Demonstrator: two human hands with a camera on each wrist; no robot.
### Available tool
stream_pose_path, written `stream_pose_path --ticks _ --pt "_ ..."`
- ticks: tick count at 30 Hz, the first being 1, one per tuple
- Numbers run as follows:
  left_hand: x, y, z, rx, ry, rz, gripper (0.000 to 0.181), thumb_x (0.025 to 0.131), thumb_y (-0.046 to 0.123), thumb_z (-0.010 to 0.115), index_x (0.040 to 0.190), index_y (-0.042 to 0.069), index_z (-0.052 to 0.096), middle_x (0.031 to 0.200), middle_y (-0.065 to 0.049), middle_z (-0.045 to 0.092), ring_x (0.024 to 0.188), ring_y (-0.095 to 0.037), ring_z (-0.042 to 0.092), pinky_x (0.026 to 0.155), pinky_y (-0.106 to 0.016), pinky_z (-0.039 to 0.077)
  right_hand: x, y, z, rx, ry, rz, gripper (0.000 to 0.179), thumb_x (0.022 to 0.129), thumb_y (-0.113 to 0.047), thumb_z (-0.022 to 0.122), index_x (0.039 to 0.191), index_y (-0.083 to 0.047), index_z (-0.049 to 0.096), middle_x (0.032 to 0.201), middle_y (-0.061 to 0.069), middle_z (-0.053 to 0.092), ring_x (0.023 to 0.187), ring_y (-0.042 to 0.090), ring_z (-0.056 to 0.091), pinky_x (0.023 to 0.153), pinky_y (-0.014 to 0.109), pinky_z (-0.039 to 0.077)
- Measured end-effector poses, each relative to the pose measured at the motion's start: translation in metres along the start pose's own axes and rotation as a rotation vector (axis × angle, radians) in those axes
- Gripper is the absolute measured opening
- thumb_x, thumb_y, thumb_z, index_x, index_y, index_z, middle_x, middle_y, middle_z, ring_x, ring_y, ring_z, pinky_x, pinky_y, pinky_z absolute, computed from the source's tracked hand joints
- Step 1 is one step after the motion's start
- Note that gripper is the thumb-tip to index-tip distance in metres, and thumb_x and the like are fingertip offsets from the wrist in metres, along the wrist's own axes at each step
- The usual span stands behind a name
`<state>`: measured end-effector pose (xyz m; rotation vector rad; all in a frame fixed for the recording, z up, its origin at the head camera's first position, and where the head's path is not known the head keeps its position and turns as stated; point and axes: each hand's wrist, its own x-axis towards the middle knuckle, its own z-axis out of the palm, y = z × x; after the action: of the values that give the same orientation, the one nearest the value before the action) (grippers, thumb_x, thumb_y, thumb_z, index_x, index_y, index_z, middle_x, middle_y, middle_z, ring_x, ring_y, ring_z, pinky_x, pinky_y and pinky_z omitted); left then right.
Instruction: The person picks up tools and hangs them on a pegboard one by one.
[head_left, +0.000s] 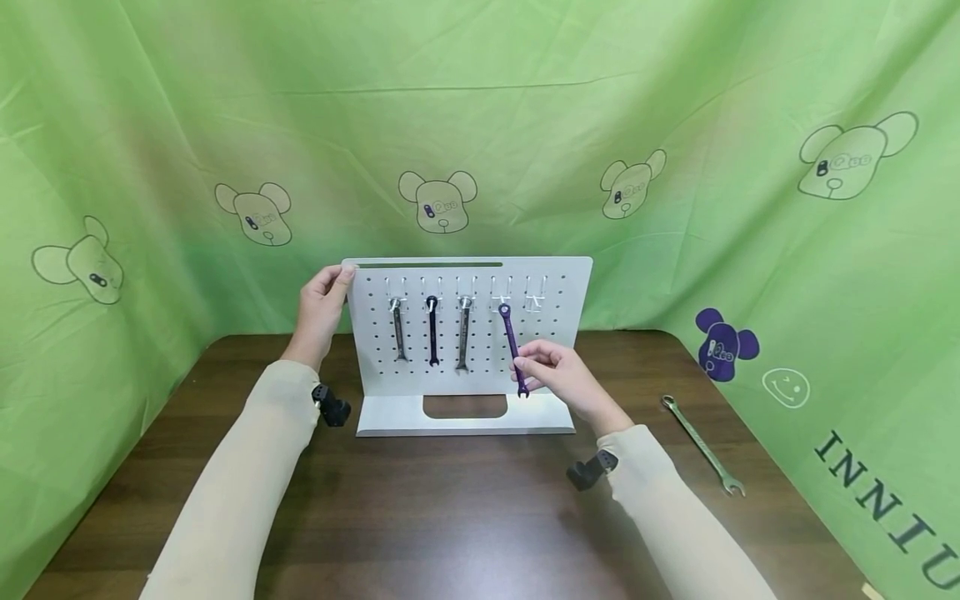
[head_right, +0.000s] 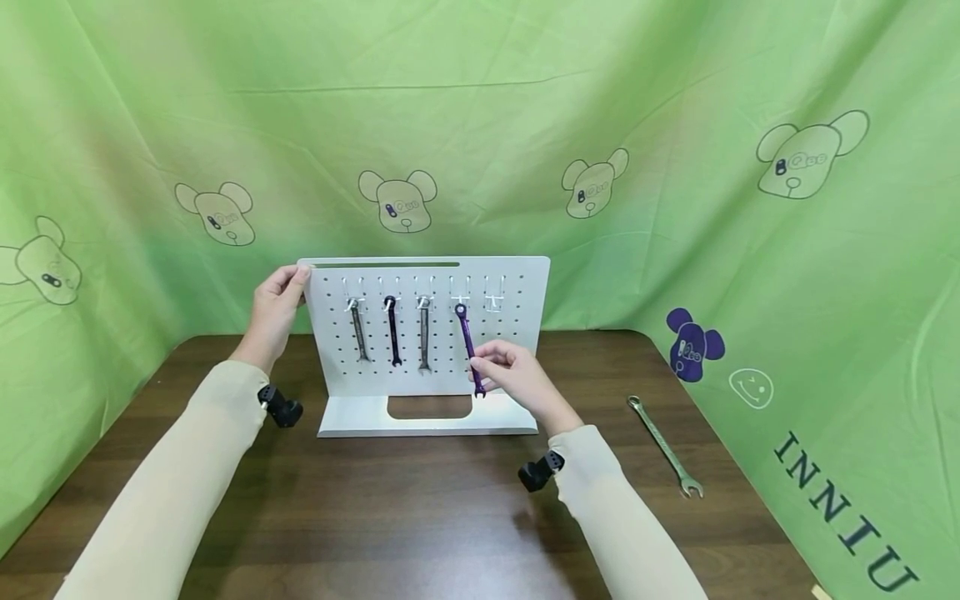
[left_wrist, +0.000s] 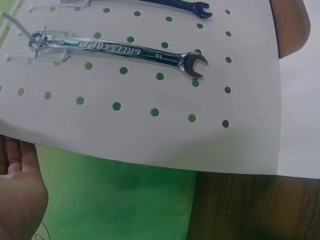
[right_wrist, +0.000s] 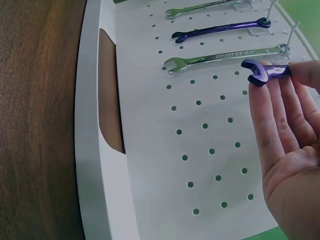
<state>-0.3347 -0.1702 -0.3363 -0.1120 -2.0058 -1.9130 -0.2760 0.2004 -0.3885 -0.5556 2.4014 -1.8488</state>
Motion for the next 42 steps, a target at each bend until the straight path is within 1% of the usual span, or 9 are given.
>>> stream_pose_path --ticks 6,11,16,18,21,25,30,37,42 --pt "0.000 0.001 0.000 0.003 -0.001 0.008 0.046 0.101 0.042 0.058 0.123 0.001 0.063 0.107 0.001 0.061 0.098 -0.013 0.055 0.092 -0.029 0.046 0.004 0.003 0.003 0.005 0.033 0.017 0.028 0.100 -0.013 0.063 0.116 0.010 0.060 0.111 0.034 0.064 0.091 0.023 0.069 0.079 0.035 0.059" --pt "-0.001 0.001 0.000 0.013 0.001 0.007 0.047 0.102 0.042 0.058 0.124 0.001 0.062 0.110 -0.001 0.060 0.099 -0.014 0.054 0.093 -0.030 0.046 0.008 0.005 0.006 -0.001 0.058 0.038 0.031 0.101 -0.013 0.061 0.122 0.010 0.058 0.113 0.029 0.065 0.093 0.017 0.067 0.083 0.032 0.057" --pt "-0.002 0.001 0.001 0.012 0.005 0.006 0.046 0.102 0.041 0.058 0.123 0.001 0.062 0.109 -0.001 0.060 0.098 -0.013 0.054 0.091 -0.029 0.046 0.010 0.007 0.008 -0.014 0.075 0.043 0.031 0.103 -0.013 0.058 0.124 0.010 0.059 0.117 0.025 0.065 0.104 0.026 0.063 0.088 0.031 0.052" --pt "-0.002 0.001 0.001 0.011 0.004 0.006 0.046 0.102 0.041 0.058 0.124 0.000 0.062 0.109 -0.001 0.060 0.098 -0.013 0.054 0.091 -0.029 0.046 0.011 0.008 0.009 -0.017 0.080 0.047 0.032 0.104 -0.013 0.057 0.125 0.010 0.059 0.119 0.026 0.064 0.107 0.029 0.062 0.090 0.032 0.051" --pt "-0.003 0.000 0.001 0.008 0.000 0.008 0.046 0.102 0.040 0.058 0.125 0.000 0.062 0.108 0.000 0.060 0.098 -0.013 0.054 0.093 -0.029 0.046 0.011 0.009 0.009 -0.017 0.077 0.051 0.032 0.104 -0.013 0.056 0.126 0.010 0.058 0.121 0.026 0.064 0.107 0.026 0.062 0.092 0.035 0.051" --pt "-0.004 0.000 0.001 0.010 -0.002 0.011 0.047 0.102 0.040 0.057 0.124 0.000 0.062 0.106 0.000 0.060 0.098 -0.013 0.054 0.094 -0.029 0.046 0.010 0.012 0.009 -0.015 0.077 0.062 0.033 0.104 -0.013 0.055 0.129 0.009 0.057 0.124 0.025 0.062 0.107 0.024 0.062 0.092 0.034 0.052" --pt "-0.003 0.001 0.001 0.004 0.007 0.018 0.045 0.102 0.039 0.058 0.123 -0.001 0.062 0.105 0.001 0.060 0.096 -0.012 0.054 0.091 -0.027 0.046 0.008 0.012 0.007 -0.006 0.082 0.069 0.033 0.105 -0.013 0.054 0.130 0.008 0.057 0.127 0.023 0.062 0.110 0.028 0.064 0.089 0.032 0.053" --pt "-0.003 0.001 0.001 -0.007 0.010 0.023 0.043 0.103 0.037 0.058 0.122 -0.001 0.062 0.104 0.002 0.060 0.096 -0.012 0.054 0.091 -0.027 0.046 0.006 0.010 0.006 -0.005 0.064 0.066 0.033 0.104 -0.014 0.056 0.129 0.007 0.057 0.125 0.024 0.063 0.111 0.029 0.064 0.094 0.043 0.052" --pt "-0.004 0.002 0.002 0.001 0.008 0.028 0.046 0.103 0.037 0.057 0.125 -0.004 0.061 0.104 0.001 0.060 0.096 -0.011 0.054 0.092 -0.028 0.046 0.005 0.009 0.005 -0.018 0.069 0.072 0.034 0.104 -0.016 0.056 0.129 0.007 0.057 0.123 0.023 0.064 0.108 0.027 0.065 0.090 0.036 0.054"
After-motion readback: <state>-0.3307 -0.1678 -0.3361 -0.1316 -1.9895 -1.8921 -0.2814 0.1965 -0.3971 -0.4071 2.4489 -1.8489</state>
